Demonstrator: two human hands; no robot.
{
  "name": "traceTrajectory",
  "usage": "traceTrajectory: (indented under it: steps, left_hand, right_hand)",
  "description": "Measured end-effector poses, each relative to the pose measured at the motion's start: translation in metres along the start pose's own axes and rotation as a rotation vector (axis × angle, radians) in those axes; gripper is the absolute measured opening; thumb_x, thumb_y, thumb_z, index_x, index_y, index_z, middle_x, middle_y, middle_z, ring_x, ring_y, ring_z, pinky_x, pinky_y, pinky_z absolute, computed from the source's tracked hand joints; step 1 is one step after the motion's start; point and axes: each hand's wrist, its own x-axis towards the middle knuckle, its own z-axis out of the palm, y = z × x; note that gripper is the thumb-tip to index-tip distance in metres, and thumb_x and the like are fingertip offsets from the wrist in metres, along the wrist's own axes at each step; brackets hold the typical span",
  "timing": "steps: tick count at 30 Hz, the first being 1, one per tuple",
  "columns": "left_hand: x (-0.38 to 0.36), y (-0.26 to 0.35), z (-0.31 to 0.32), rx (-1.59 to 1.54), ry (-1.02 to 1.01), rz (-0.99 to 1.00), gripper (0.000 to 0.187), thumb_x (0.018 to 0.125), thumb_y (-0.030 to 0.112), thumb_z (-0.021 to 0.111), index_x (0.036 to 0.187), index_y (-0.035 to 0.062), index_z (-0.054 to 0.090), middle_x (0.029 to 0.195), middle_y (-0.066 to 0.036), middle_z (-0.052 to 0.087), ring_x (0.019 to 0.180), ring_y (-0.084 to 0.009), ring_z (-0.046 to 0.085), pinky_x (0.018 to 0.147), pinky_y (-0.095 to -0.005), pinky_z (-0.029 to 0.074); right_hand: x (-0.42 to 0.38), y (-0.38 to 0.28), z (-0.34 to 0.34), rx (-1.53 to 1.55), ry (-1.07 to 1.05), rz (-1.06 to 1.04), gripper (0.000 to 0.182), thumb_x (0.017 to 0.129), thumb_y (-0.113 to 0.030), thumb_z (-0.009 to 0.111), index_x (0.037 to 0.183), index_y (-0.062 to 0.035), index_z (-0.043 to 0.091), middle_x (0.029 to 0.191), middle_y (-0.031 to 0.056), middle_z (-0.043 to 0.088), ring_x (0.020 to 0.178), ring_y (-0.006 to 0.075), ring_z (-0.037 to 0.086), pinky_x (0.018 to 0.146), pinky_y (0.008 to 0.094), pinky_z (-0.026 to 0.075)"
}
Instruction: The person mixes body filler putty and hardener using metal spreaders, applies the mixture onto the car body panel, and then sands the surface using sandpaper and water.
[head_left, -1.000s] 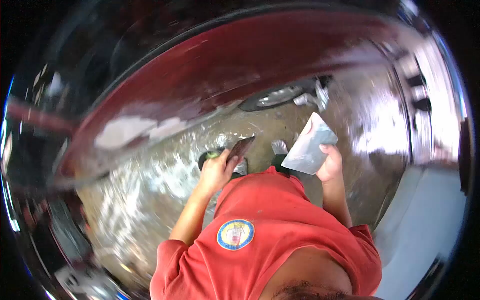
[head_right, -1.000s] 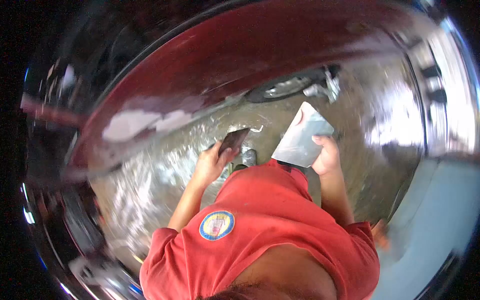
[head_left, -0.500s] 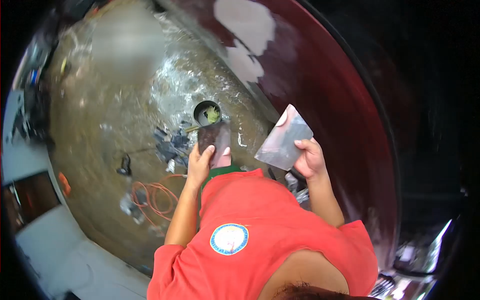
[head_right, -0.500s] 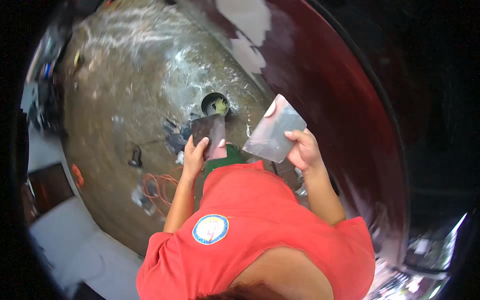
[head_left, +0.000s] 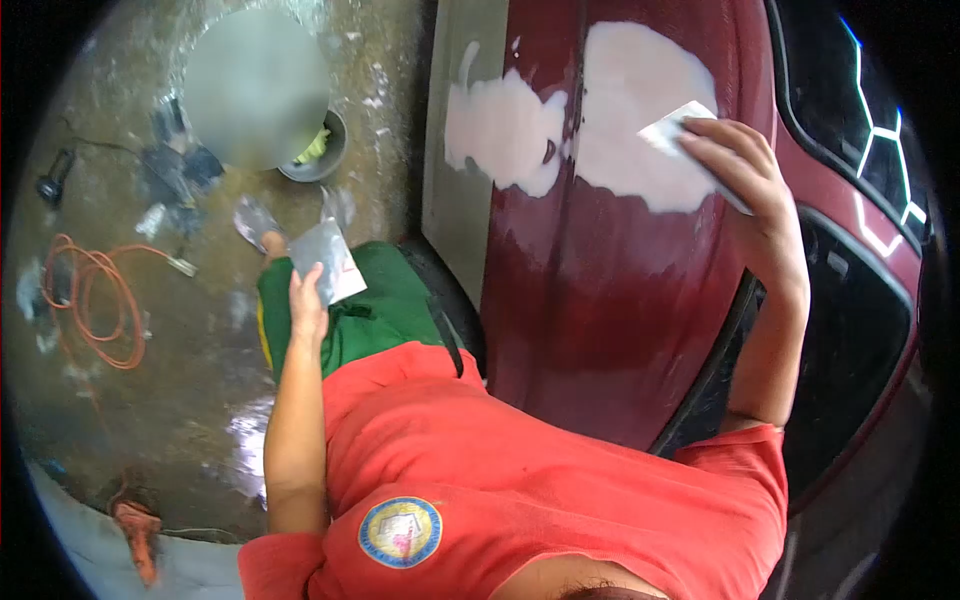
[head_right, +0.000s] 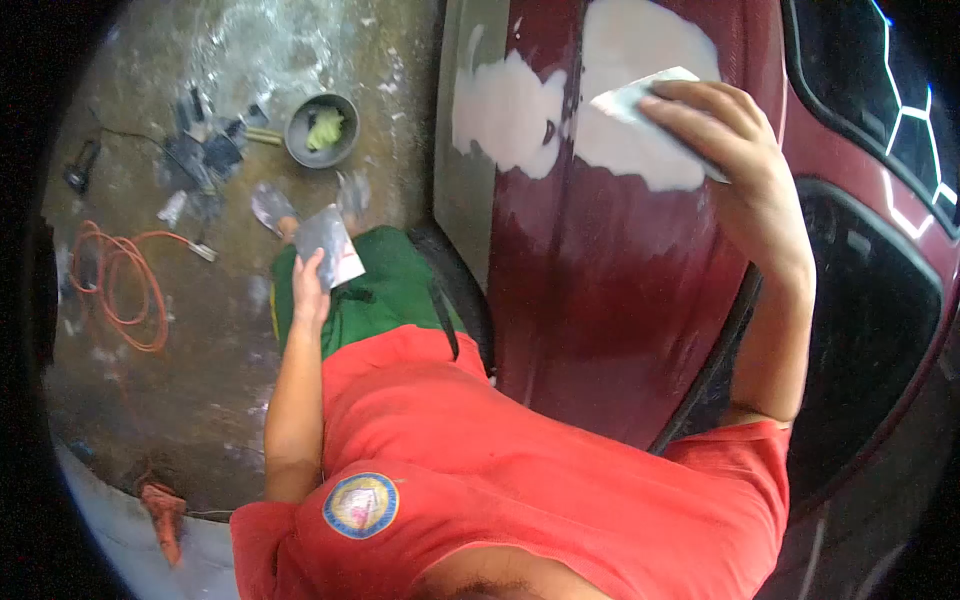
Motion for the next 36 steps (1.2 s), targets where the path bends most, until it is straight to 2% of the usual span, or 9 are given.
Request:
traceTrajectory:
  steps: [1, 4, 7, 10, 11, 13, 19, 22, 36]
  left_hand:
    - [0.003, -0.009, 0.004, -0.015, 0.044, -0.007, 0.048, 0.092, 0.015, 0.065, 0.134, -0.0004, 0.048, 0.128, -0.011, 0.059, 0.116, -0.0220, 0.058, 0.102, -0.0358, 0.044]
    - [0.007, -0.011, 0.007, -0.105, 0.092, 0.015, 0.051, 0.092, 0.015, 0.064, 0.137, 0.0000, 0.046, 0.130, -0.011, 0.058, 0.116, -0.0232, 0.058, 0.102, -0.0362, 0.045]
    - [0.010, -0.006, 0.014, -0.207, 0.118, 0.055, 0.051, 0.093, 0.015, 0.063, 0.139, 0.0006, 0.044, 0.131, -0.012, 0.057, 0.117, -0.0232, 0.058, 0.101, -0.0359, 0.046]
    - [0.015, -0.014, 0.012, -0.226, 0.144, 0.030, 0.050, 0.095, 0.015, 0.062, 0.139, -0.0004, 0.045, 0.130, -0.011, 0.057, 0.118, -0.0215, 0.056, 0.102, -0.0357, 0.044]
    - [0.012, -0.016, 0.010, -0.223, 0.164, 0.024, 0.050, 0.095, 0.015, 0.062, 0.139, -0.0006, 0.045, 0.130, -0.011, 0.057, 0.118, -0.0212, 0.056, 0.102, -0.0355, 0.044]
    - [0.011, -0.014, 0.014, -0.243, 0.167, 0.011, 0.048, 0.095, 0.015, 0.062, 0.137, -0.0012, 0.046, 0.129, -0.010, 0.057, 0.116, -0.0209, 0.056, 0.101, -0.0349, 0.044]
    - [0.013, -0.026, 0.012, -0.247, 0.187, 0.009, 0.049, 0.095, 0.015, 0.063, 0.137, -0.0018, 0.047, 0.131, -0.012, 0.057, 0.117, -0.0219, 0.057, 0.103, -0.0344, 0.043]
    - [0.015, -0.020, 0.020, -0.255, 0.225, 0.034, 0.045, 0.096, 0.015, 0.062, 0.134, -0.0032, 0.048, 0.125, -0.011, 0.058, 0.113, -0.0208, 0.057, 0.101, -0.0335, 0.043]
    - [0.014, -0.024, 0.013, -0.216, 0.220, 0.025, 0.046, 0.096, 0.017, 0.062, 0.134, -0.0048, 0.048, 0.126, -0.012, 0.058, 0.113, -0.0209, 0.056, 0.101, -0.0336, 0.041]
  right_hand:
    - [0.017, 0.004, 0.010, -0.255, -0.183, -0.066, 0.045, 0.084, 0.003, 0.058, 0.122, -0.0189, 0.069, 0.127, 0.0060, 0.064, 0.125, 0.0287, 0.054, 0.110, 0.0445, 0.038]
    - [0.039, 0.028, 0.072, -0.552, -0.494, -0.212, 0.040, 0.085, -0.006, 0.060, 0.118, -0.0253, 0.070, 0.124, 0.0013, 0.064, 0.129, 0.0231, 0.050, 0.117, 0.0482, 0.028]
    - [0.061, 0.051, 0.120, -0.562, -0.728, -0.397, 0.036, 0.087, -0.013, 0.059, 0.115, -0.0321, 0.070, 0.117, 0.0001, 0.064, 0.123, 0.0203, 0.053, 0.118, 0.0483, 0.028]
    - [0.068, 0.064, 0.153, -0.631, -0.872, -0.441, 0.034, 0.090, -0.016, 0.055, 0.114, -0.0345, 0.070, 0.114, -0.0018, 0.065, 0.118, 0.0193, 0.057, 0.118, 0.0553, 0.023]
    - [0.063, 0.065, 0.157, -0.562, -0.815, -0.473, 0.032, 0.091, -0.016, 0.054, 0.114, -0.0329, 0.069, 0.115, -0.0016, 0.064, 0.118, 0.0190, 0.057, 0.119, 0.0563, 0.021]
    - [0.071, 0.070, 0.174, -0.601, -0.948, -0.473, 0.029, 0.093, -0.017, 0.054, 0.113, -0.0317, 0.069, 0.117, -0.0014, 0.064, 0.121, 0.0192, 0.056, 0.120, 0.0582, 0.018]
    - [0.087, 0.084, 0.210, -0.610, -0.906, -0.623, 0.027, 0.093, -0.019, 0.053, 0.110, -0.0294, 0.071, 0.112, -0.0015, 0.065, 0.119, 0.0194, 0.057, 0.120, 0.0612, 0.017]
    - [0.100, 0.070, 0.223, -0.665, -1.141, -0.465, 0.027, 0.092, -0.017, 0.054, 0.109, -0.0300, 0.071, 0.111, -0.0006, 0.064, 0.121, 0.0217, 0.055, 0.120, 0.0610, 0.018]
    - [0.085, 0.075, 0.215, -0.704, -1.108, -0.482, 0.028, 0.088, -0.017, 0.057, 0.109, -0.0279, 0.072, 0.110, 0.0015, 0.065, 0.114, 0.0236, 0.059, 0.117, 0.0638, 0.021]
